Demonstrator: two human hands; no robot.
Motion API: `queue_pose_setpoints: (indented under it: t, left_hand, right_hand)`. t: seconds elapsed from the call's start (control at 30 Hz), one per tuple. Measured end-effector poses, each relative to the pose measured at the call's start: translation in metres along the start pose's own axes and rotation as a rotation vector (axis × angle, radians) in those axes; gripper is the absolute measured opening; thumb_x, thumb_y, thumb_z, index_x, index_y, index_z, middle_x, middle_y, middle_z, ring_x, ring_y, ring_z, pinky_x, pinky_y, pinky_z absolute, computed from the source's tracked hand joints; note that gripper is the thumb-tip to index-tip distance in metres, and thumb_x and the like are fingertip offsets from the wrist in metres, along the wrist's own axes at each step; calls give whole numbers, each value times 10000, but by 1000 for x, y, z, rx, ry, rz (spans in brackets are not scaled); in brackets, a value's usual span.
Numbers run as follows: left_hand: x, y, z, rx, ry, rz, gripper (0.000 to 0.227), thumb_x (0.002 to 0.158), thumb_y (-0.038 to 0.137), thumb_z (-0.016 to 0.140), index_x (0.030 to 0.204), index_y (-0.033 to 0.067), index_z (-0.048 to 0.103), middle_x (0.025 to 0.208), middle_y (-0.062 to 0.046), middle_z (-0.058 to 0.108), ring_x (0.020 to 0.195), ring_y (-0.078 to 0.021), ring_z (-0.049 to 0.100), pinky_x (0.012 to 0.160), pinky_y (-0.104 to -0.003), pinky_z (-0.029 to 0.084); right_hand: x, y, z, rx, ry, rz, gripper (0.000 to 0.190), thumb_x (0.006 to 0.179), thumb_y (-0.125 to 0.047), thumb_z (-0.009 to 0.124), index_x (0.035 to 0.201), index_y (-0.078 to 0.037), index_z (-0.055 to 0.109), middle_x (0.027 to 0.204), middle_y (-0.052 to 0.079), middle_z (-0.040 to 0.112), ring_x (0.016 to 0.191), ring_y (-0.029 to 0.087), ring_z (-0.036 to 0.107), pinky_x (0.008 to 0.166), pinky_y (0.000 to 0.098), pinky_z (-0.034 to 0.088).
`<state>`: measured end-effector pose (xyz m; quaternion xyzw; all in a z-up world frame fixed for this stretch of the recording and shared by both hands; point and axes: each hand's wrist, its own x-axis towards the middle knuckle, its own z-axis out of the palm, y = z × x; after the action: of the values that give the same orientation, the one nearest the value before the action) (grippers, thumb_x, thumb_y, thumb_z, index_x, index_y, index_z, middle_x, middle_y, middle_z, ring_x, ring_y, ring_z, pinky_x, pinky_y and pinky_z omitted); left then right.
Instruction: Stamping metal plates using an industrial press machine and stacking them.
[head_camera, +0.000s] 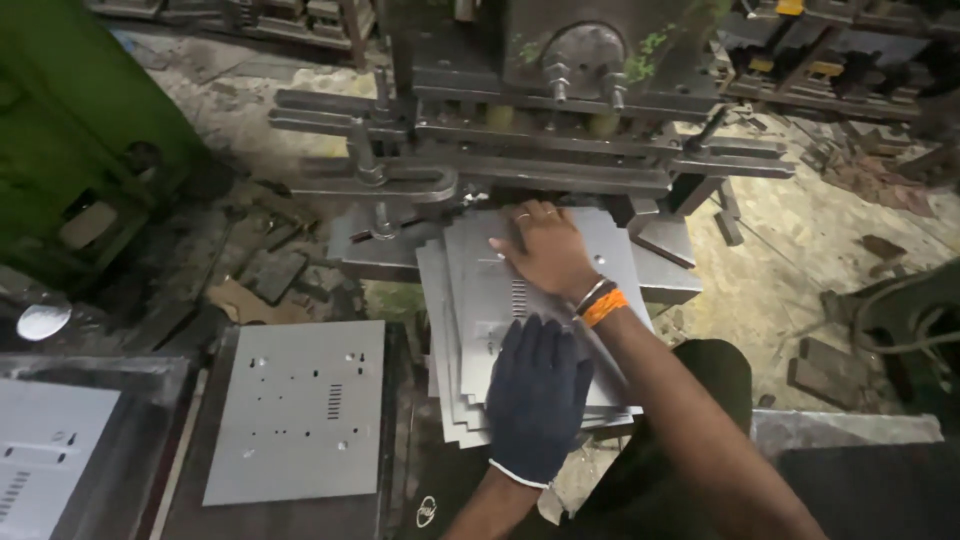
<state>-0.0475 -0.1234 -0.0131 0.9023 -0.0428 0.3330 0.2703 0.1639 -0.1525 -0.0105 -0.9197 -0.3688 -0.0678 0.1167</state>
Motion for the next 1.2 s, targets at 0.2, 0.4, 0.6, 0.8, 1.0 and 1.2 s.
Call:
queue_pose_setpoints:
  t: [0.2,0.4,0.6,0.8,1.0,1.2]
  left_hand:
    - [-2,-8,-47,-107,198,-125,326,966,240,686,1207,20,684,1230,-187,685,1175,-401,622,1041,-508,457]
    - [-41,-128,-81,-45,618,-788,325,1016,243,631,1255,25,662,1214,-147,693,1142,-332,674,1016,-436,514]
    - [-176,-297,-107,664,266,-927,566,1033,449,605,1288,-56,628,1268,-291,642,1159,-470,595,954,-539,464]
    - [-201,-288,-111,653,10,-1037,649,1002,537,545,1259,-56,607,1242,-319,643,1130,-469,631,940,-561,506]
    - [-152,-246,-144,523,-89,-1300,605,987,561,526,1268,33,615,1199,-294,669,1089,-483,646,904,-614,498]
    - [-188,-292,-154,525,-298,-1002,595,924,524,517,1333,105,622,1242,-249,664,1083,-474,644,909,-598,501]
  right_hand:
    - [-24,-39,-25,110,200,-205,540,945,-408,688,1253,28,605,1378,216,592,1246,380,559,1062,516,395]
    - [-59,-147,40,1401,-16,190,403,952,-118,705,1323,4,602,1217,148,658,1142,239,651,985,368,560]
    - [-110,-254,111,1439,-346,762,628,867,-165,671,1456,-150,451,1385,22,572,1300,203,568,1089,379,438]
    - [-147,-247,310,1753,-545,1104,619,859,-330,642,1398,-27,610,1366,117,647,1262,261,569,1059,387,421]
    - [-140,-289,201,1457,-306,919,628,759,-144,739,1339,-8,540,1321,104,655,1229,227,608,1062,378,454]
    - [-126,-306,136,1563,-240,899,486,851,-32,667,1320,8,543,1245,131,706,1139,219,679,988,350,510]
